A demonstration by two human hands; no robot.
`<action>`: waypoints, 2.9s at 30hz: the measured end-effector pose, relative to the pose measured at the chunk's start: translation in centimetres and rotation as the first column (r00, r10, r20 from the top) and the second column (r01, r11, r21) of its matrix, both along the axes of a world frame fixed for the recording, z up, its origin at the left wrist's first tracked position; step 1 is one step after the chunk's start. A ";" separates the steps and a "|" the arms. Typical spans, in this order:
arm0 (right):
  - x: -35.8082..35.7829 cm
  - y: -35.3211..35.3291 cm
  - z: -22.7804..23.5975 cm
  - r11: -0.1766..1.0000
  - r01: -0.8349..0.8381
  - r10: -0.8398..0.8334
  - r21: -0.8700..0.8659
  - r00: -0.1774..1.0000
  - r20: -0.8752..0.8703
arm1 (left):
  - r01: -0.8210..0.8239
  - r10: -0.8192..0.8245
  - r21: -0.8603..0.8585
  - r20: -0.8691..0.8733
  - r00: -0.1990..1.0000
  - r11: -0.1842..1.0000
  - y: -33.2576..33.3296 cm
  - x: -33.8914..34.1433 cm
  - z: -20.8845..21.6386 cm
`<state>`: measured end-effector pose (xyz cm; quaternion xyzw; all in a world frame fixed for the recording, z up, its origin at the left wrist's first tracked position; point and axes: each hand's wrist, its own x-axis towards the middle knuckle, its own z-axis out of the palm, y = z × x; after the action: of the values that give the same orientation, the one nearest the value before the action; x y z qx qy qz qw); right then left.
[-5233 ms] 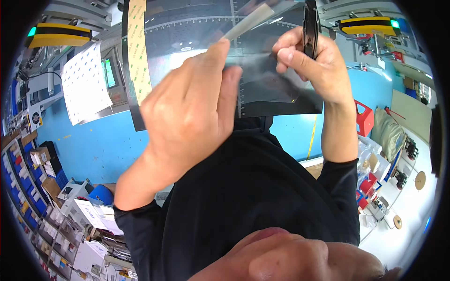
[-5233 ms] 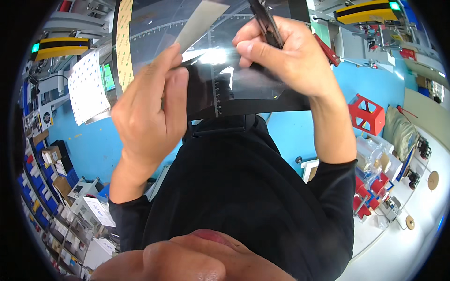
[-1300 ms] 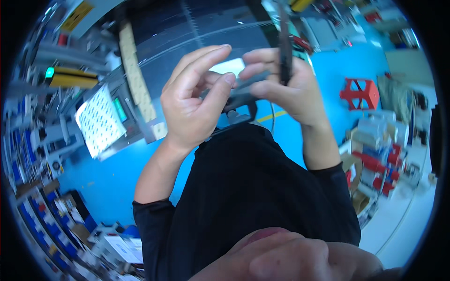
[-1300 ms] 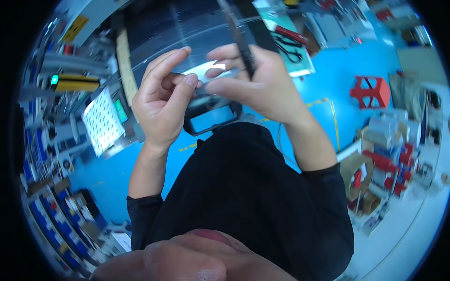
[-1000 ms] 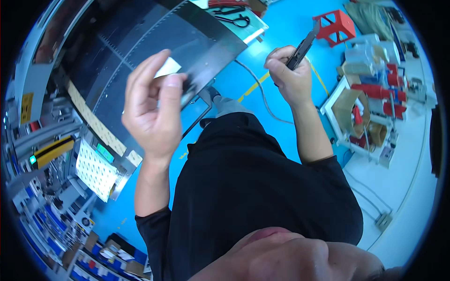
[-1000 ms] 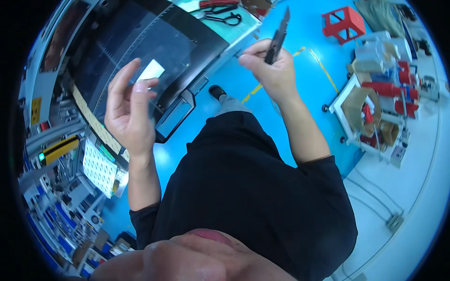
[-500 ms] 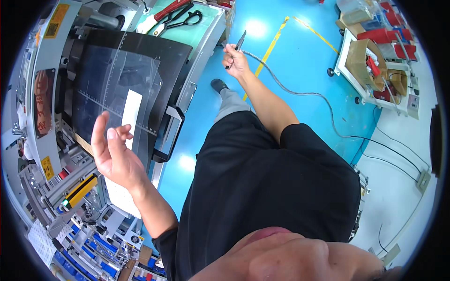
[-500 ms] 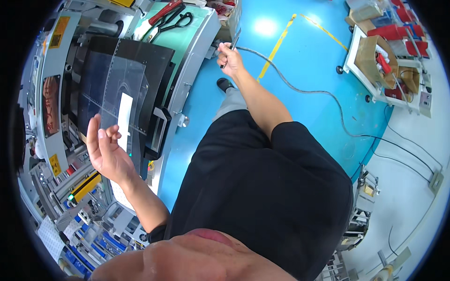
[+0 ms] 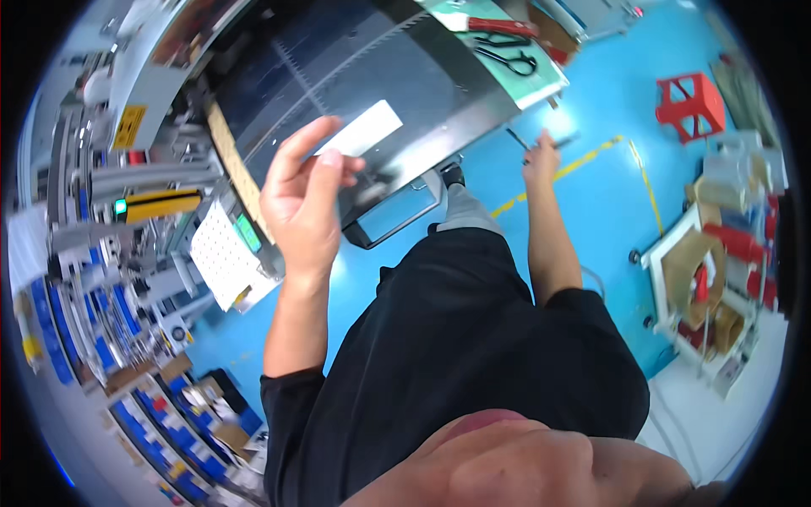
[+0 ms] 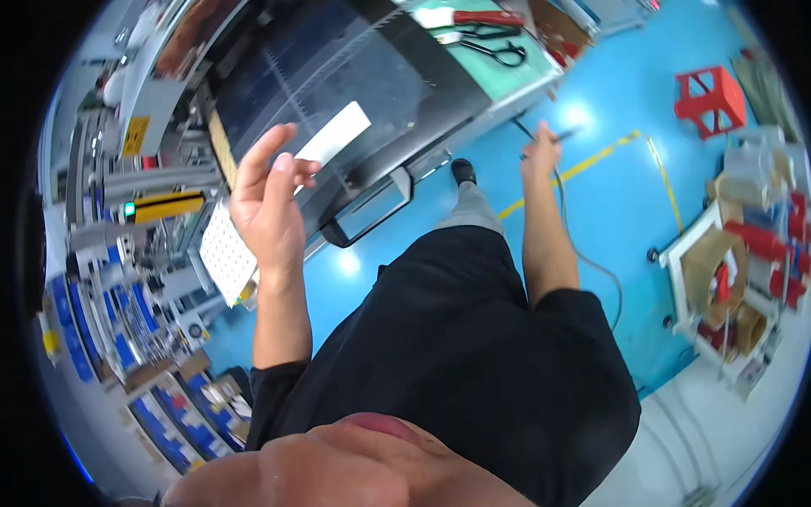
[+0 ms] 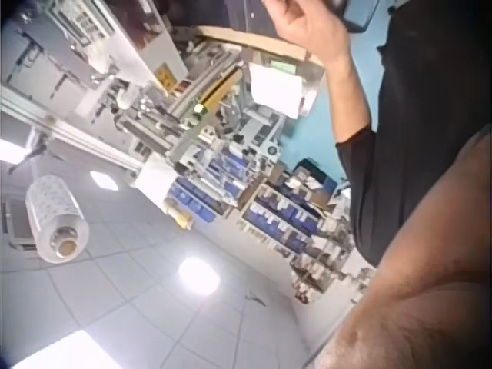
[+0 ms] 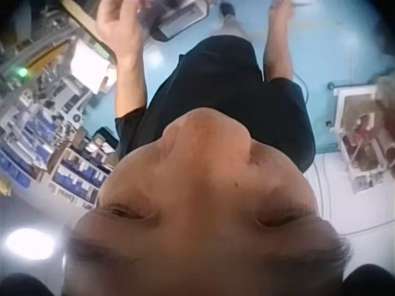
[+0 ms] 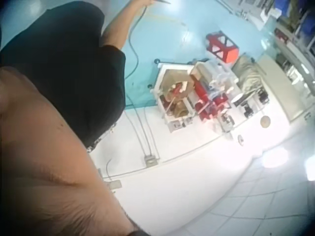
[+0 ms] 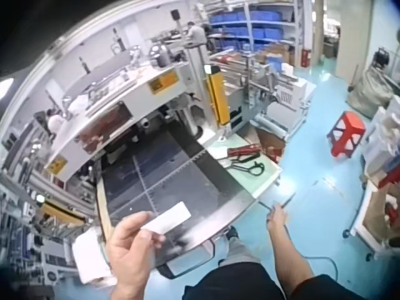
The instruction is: Applying adhesive labels to parts and trimming them using a utility knife.
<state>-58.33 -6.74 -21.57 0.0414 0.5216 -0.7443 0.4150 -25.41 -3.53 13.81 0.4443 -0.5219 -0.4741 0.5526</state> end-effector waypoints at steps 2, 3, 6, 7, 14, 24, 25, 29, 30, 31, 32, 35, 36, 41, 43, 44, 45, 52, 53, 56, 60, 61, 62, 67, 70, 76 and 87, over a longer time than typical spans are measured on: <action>-0.9 1.3 3.9 0.990 -0.002 -0.011 -0.143 0.996 -0.091 | -0.051 0.050 -0.021 -0.025 0.998 0.998 0.2 0.2 -0.2; -0.5 1.6 7.6 0.968 -0.073 0.036 -0.240 0.988 -0.153 | -0.048 0.048 0.014 0.000 0.999 0.999 0.3 0.3 -0.3; 1.4 2.8 19.1 0.828 -0.362 0.230 -0.428 0.916 -0.329 | 0.031 -0.035 0.085 0.037 0.999 0.996 0.9 -0.8 -1.0; 2.3 3.2 22.3 0.680 -0.537 0.344 -0.500 0.835 -0.430 | 0.072 -0.072 0.047 0.016 0.997 0.996 1.1 -1.5 -1.6; 8.4 1.3 33.0 0.393 -0.919 0.655 0.037 0.252 -0.713 | 0.111 -0.069 -0.206 0.201 0.977 0.972 0.8 -4.0 -2.0; 5.5 -7.3 33.5 0.390 -0.918 0.666 -0.073 0.336 -0.666 | -0.042 0.338 -0.421 0.660 0.671 0.906 -1.5 -3.2 -3.1; 5.4 -8.1 33.3 0.414 -0.907 0.645 -0.077 0.352 -0.678 | -0.051 0.346 -0.400 0.713 0.610 0.915 -1.6 -3.4 -3.8; 4.9 -10.0 32.9 0.391 -0.915 0.675 -0.096 0.357 -0.646 | -0.078 0.370 -0.392 0.759 0.536 0.917 -2.3 -3.9 -3.5; 4.8 -10.3 32.8 0.387 -0.917 0.676 -0.099 0.355 -0.645 | -0.054 0.385 -0.424 0.753 0.534 0.904 -2.4 -4.0 -3.5; 4.6 -10.6 32.7 0.389 -0.915 0.681 -0.105 0.363 -0.636 | -0.030 0.401 -0.456 0.747 0.531 0.889 -2.5 -4.0 -3.4; 4.4 -10.9 32.6 0.387 -0.916 0.688 -0.110 0.366 -0.626 | -0.037 0.406 -0.457 0.747 0.526 0.889 -2.5 -3.9 -3.5; 3.9 -11.8 33.1 0.359 -0.931 0.693 -0.068 0.314 -0.649 | -0.093 0.517 -0.572 0.644 0.565 0.815 -2.5 -3.3 -3.5; 3.9 -12.1 33.2 0.352 -0.933 0.695 -0.070 0.311 -0.648 | -0.082 0.581 -0.655 0.597 0.553 0.751 -2.8 -2.6 -3.3; 5.3 -13.4 34.4 0.173 -0.977 0.713 0.123 0.038 -0.700 | -0.104 0.714 -0.740 0.588 0.381 0.665 -3.9 -0.2 -2.0; 6.5 -13.6 34.8 0.050 -0.975 0.638 0.215 -0.135 -0.758 | -0.119 0.710 -0.727 0.601 0.367 0.677 -3.6 -0.1 -2.0; 7.1 -14.1 34.8 0.041 -0.977 0.639 0.211 -0.137 -0.757 | -0.133 0.699 -0.708 0.617 0.363 0.694 -3.7 -0.1 -1.9; 7.6 -14.6 34.8 -0.042 -0.970 0.579 0.238 -0.218 -0.786 | -0.135 0.699 -0.706 0.620 0.355 0.695 -3.6 0.4 -2.0; 13.5 -15.2 36.6 -0.308 -0.839 0.377 0.449 -0.541 -0.752 | -0.028 0.789 -0.804 0.576 0.212 0.594 -2.8 6.3 -1.2; 14.5 -15.0 36.7 -0.311 -0.824 0.335 0.474 -0.562 -0.757 | -0.039 0.801 -0.812 0.564 0.200 0.582 -2.9 6.9 -1.0; 17.0 -14.8 36.4 -0.320 -0.788 0.262 0.526 -0.607 -0.750 | -0.108 0.809 -0.804 0.566 0.162 0.584 -2.5 7.7 -0.5; 19.6 -15.1 35.6 -0.308 -0.780 0.108 0.545 -0.598 -0.794 | -0.189 0.856 -0.840 0.468 0.220 0.508 -2.8 8.5 -0.9; 20.2 -15.1 35.7 -0.318 -0.766 0.107 0.558 -0.614 -0.782 | -0.162 0.867 -0.854 0.471 0.162 0.494 -2.8 8.6 -0.8; 20.7 -15.1 35.5 -0.330 -0.752 0.106 0.571 -0.631 -0.769 | -0.134 0.876 -0.866 0.472 0.103 0.482 -2.6 8.8 -0.9; 23.2 -14.9 37.5 -0.369 -0.697 0.078 0.615 -0.682 -0.727 | -0.205 0.829 -0.811 0.559 0.000 0.547 -1.0 7.5 -1.9; 23.6 -15.1 37.0 -0.392 -0.712 0.089 0.582 -0.659 -0.747 | -0.282 0.826 -0.789 0.563 0.025 0.546 -0.6 6.9 -2.6; 23.7 -15.0 35.7 -0.469 -0.813 0.023 0.345 -0.402 -0.915 | -0.242 0.811 -0.782 0.584 0.038 0.574 1.3 5.5 -2.6; 24.0 -13.3 34.2 -0.181 -0.862 0.055 0.474 -0.490 -0.870 | -0.270 0.598 -0.535 0.685 0.416 0.801 2.3 2.4 -6.0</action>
<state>-34.35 -20.07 12.63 -0.8941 0.1530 -0.1916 0.3748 -22.97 -1.21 7.84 0.6311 -0.6556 0.0557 0.4110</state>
